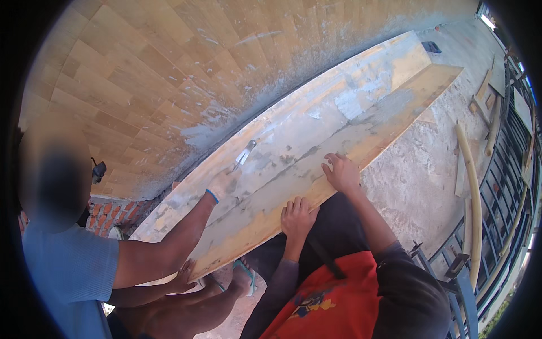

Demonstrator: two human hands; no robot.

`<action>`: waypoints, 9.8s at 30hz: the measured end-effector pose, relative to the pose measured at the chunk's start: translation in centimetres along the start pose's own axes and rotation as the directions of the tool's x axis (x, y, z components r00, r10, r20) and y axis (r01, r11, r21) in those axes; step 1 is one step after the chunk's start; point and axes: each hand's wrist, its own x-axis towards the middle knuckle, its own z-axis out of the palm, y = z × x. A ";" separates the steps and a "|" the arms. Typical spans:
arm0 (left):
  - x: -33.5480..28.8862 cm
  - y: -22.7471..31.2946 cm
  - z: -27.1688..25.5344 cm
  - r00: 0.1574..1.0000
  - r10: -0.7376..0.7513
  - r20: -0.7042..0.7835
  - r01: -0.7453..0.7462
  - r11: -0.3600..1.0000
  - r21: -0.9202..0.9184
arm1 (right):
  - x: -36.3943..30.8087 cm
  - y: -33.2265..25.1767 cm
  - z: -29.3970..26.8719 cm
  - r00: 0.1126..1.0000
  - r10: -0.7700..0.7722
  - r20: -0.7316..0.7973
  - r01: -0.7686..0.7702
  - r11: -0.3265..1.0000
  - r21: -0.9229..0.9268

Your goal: The person positions a long wooden plank against a tiled wall and uses a hammer to drive nails into it. A coworker assists by holding the plank and hammering additional nails. The person then walks inside to retrieve a wire from a bucket.

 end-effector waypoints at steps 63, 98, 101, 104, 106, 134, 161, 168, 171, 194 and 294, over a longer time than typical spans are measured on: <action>2.6 -0.3 -1.0 0.998 0.011 -0.066 -0.008 0.999 0.054 | 2.9 -0.5 -1.1 0.998 -0.040 0.041 0.042 0.998 -0.046; 1.3 0.4 0.0 0.999 -0.017 -0.037 0.017 1.000 -0.003 | 1.6 0.4 -0.2 0.997 0.001 0.071 0.005 0.996 -0.084; 1.4 0.4 0.0 0.999 -0.025 -0.047 0.024 0.999 -0.025 | 1.5 0.5 0.0 0.999 -0.020 0.038 0.023 0.998 -0.063; 1.5 0.2 0.0 1.000 -0.019 -0.011 0.019 1.000 -0.003 | 1.6 0.6 0.0 0.999 -0.032 0.033 0.033 0.998 -0.054; 1.6 0.1 0.1 1.000 -0.017 0.017 0.017 1.000 0.016 | 1.6 0.7 0.1 0.998 -0.019 0.054 0.022 0.998 -0.061; 1.4 -0.2 0.7 1.000 -0.018 -0.009 0.018 1.000 -0.014 | 1.5 0.7 0.0 1.000 -0.020 0.013 0.020 0.999 -0.030; 1.1 0.0 1.1 0.998 -0.061 -0.011 0.060 0.992 -0.113 | 1.8 0.3 -0.3 0.998 -0.024 -0.062 0.027 0.999 0.040; 1.3 -0.4 0.2 1.000 -0.011 -0.001 0.011 0.998 -0.062 | 1.8 -0.1 -0.4 0.998 -0.007 -0.059 0.014 0.993 0.116; 1.3 -0.4 0.4 0.998 -0.029 -0.047 0.025 0.997 -0.071 | 2.0 -0.3 -0.5 0.997 -0.037 -0.075 0.044 0.995 0.090; 0.8 -0.3 1.3 0.997 -0.038 -0.064 0.030 0.992 -0.122 | 1.9 -0.2 -0.3 0.991 -0.089 -0.101 0.101 0.988 0.119; -6.6 16.3 -27.4 -0.251 -0.561 0.789 0.720 0.436 0.539 | 11.4 -8.9 -4.4 0.866 -0.313 0.390 0.374 0.923 -0.091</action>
